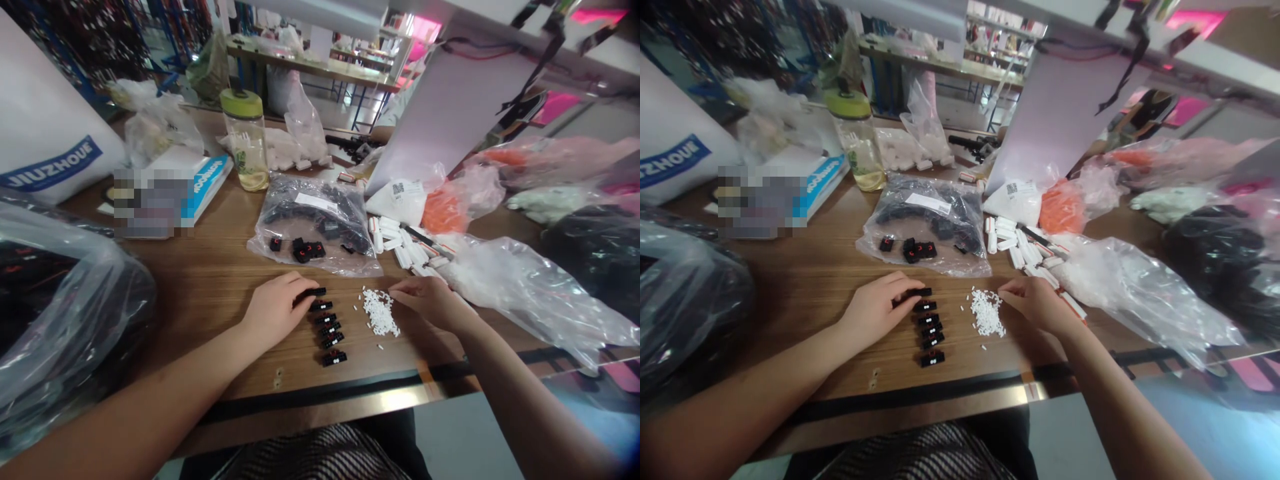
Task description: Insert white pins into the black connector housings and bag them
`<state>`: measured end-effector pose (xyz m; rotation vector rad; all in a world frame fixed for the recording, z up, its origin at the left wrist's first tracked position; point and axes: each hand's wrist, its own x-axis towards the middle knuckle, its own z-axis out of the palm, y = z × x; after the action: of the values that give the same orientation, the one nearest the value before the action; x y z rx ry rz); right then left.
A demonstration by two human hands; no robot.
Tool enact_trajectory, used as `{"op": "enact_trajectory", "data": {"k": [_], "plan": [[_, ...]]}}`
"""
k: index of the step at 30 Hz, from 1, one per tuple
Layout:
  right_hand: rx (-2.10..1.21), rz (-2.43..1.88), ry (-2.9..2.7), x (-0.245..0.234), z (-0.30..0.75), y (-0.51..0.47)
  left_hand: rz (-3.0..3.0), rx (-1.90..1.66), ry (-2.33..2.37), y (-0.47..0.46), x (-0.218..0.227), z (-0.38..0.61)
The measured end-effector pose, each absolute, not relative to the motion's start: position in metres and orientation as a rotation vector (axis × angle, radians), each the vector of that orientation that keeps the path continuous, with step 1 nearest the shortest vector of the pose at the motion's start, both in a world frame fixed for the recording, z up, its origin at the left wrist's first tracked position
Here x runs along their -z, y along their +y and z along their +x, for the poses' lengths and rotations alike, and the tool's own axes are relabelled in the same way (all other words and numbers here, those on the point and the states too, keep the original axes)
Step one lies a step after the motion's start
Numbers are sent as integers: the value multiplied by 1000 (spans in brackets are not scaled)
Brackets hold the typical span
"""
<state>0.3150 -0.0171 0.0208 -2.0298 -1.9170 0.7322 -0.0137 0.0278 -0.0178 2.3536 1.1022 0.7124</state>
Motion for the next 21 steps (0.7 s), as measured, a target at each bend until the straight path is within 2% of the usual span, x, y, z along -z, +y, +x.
{"op": "enact_trajectory", "data": {"k": [11,18,21], "plan": [[-573,-2225,-1973,-23,320,-17,2348,-701,1102,28,16,-13],[-588,-1984,-2048,-24,319,-19,2355,-704,1103,29,19,-14],[-561,-2037,-2044,-23,318,-21,2349,-701,1103,29,19,-14]]}}
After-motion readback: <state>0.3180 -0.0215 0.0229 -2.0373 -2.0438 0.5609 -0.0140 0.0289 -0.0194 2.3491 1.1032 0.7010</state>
